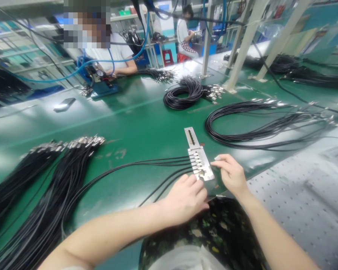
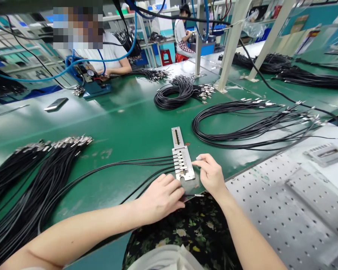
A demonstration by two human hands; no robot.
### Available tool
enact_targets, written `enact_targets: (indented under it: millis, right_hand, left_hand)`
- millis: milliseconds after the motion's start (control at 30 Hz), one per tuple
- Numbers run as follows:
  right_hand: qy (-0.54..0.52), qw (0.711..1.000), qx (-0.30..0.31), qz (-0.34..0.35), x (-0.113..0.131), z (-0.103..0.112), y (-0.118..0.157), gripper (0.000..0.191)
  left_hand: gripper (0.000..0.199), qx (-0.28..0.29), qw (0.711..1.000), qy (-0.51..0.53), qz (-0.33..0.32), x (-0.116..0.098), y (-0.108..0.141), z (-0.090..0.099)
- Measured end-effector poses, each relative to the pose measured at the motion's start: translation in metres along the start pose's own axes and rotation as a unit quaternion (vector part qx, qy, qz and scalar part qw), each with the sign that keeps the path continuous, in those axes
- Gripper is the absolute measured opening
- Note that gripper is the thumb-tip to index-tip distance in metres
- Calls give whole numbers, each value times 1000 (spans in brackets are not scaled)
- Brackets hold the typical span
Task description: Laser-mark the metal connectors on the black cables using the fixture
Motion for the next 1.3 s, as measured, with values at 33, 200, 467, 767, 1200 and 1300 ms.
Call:
enact_targets:
  millis: [33, 200, 467, 767, 1200, 1300]
  right_hand:
    - [1, 1000, -7, -3, 0, 1, 1, 35]
    - [3, 999, -26, -20, -2, 4, 3, 35]
    - [-9, 999, -30, -31, -4, 4, 4, 32]
    - [-30, 999, -13, -10, 2, 2, 0, 32]
    - [19, 987, 127, 97, 27, -20, -3, 35]
    - [46, 985, 127, 108, 31, -19, -5, 35]
  left_hand:
    - [21, 0, 1000, 4, -9, -7, 3, -4]
    - [24, 9, 999, 15, 27, -3, 3, -19]
    - [17, -9, 989, -60, 138, 49, -6, 0]
    - [22, -8, 996, -48, 71, 45, -4, -2]
    - [32, -3, 999, 2, 42, 41, -9, -10]
    - [30, -6, 999, 11, 35, 42, -8, -13]
Point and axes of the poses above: each hand's wrist, its own y-axis away from the middle knuckle, its own z-axis out of the back of the hand, x = y × z, the point moved 9 cm from there along -y, towards the middle knuckle, and after that the axes turned 12 degrees about z, right-handed, at the moved point
